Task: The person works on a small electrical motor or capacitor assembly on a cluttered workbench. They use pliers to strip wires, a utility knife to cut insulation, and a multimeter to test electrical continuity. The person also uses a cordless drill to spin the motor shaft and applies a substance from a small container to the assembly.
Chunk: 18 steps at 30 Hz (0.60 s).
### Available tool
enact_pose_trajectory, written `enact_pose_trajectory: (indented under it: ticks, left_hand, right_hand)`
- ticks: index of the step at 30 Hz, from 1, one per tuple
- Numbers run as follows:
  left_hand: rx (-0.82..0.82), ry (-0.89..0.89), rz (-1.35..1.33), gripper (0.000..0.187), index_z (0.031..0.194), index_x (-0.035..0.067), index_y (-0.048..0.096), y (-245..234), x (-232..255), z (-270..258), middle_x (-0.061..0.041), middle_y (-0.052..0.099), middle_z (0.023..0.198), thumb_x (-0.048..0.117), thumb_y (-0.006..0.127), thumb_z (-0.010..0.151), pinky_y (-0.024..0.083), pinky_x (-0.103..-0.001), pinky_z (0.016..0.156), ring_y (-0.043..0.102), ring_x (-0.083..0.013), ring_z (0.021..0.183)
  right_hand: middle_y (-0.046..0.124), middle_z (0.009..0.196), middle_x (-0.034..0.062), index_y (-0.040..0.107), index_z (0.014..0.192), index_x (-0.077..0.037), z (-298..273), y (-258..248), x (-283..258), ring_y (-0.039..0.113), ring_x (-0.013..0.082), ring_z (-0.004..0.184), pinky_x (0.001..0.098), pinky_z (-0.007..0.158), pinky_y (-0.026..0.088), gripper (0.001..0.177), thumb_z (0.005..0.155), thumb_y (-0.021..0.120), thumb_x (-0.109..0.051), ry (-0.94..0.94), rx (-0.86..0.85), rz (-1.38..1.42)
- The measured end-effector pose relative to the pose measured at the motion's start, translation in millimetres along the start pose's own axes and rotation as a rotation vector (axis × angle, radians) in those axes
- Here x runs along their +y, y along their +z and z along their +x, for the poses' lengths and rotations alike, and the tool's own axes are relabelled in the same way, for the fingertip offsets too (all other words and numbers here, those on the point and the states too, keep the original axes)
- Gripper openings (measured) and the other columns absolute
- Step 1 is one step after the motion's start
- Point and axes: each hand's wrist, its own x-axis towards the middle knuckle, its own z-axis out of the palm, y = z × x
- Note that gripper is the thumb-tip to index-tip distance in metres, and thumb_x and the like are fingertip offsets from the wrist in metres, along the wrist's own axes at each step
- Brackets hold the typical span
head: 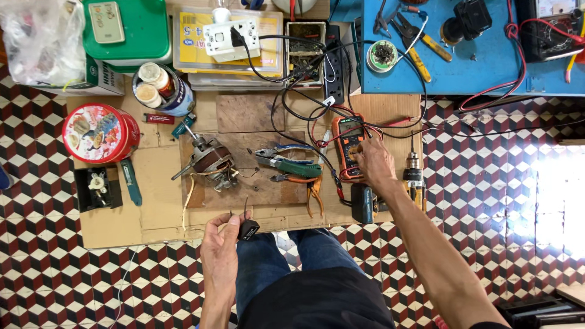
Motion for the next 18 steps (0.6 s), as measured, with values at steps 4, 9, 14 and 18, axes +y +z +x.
enact_pose_trajectory:
  ticks: [4, 9, 14, 18]
  left_hand:
    - [-0.026, 0.004, 0.029, 0.027, 0.116, -0.004, 0.056, 5, -11, 6, -0.021, 0.077, 0.11, 0.017, 0.061, 0.1, 0.05, -0.027, 0.096, 0.069, -0.0156, 0.1]
    - [-0.091, -0.031, 0.033, 0.026, 0.115, -0.003, 0.056, 18, -20, 11, -0.019, 0.076, 0.11, 0.017, 0.061, 0.099, 0.05, -0.026, 0.099, 0.069, -0.0152, 0.104]
    - [-0.141, -0.06, 0.036, 0.025, 0.115, -0.002, 0.056, 37, -25, 12, -0.019, 0.077, 0.109, 0.016, 0.062, 0.098, 0.052, -0.029, 0.098, 0.07, -0.017, 0.102]
    - [-0.215, -0.037, 0.007, 0.025, 0.114, -0.003, 0.056, 55, -24, 9, -0.019, 0.076, 0.11, 0.015, 0.062, 0.098, 0.053, -0.031, 0.097, 0.07, -0.0185, 0.103]
  right_hand:
    - [0.065, 0.101, 0.0127, 0.066, 0.099, -0.004, -1, -6, 7, 0.064, 0.0301, 0.096, 0.0449, 0.082, 0.054, 0.015, 0.093, 0.07, -0.017, -0.124, -0.005, 0.042]
    - [0.065, 0.091, 0.0129, 0.065, 0.094, -0.004, 8, 0, 20, 0.066, 0.0306, 0.083, 0.0452, 0.073, 0.056, 0.018, 0.095, 0.071, -0.022, -0.223, 0.025, 0.067]
    - [0.064, 0.088, 0.0168, 0.06, 0.09, 0.0, 9, 12, 32, 0.066, 0.0344, 0.078, 0.0459, 0.069, 0.056, 0.023, 0.097, 0.07, -0.02, -0.273, 0.102, 0.042]
    - [0.065, 0.088, 0.0165, 0.058, 0.091, -0.001, 4, 23, 27, 0.067, 0.0322, 0.078, 0.0446, 0.067, 0.058, 0.022, 0.101, 0.064, -0.019, -0.165, 0.07, 0.029]
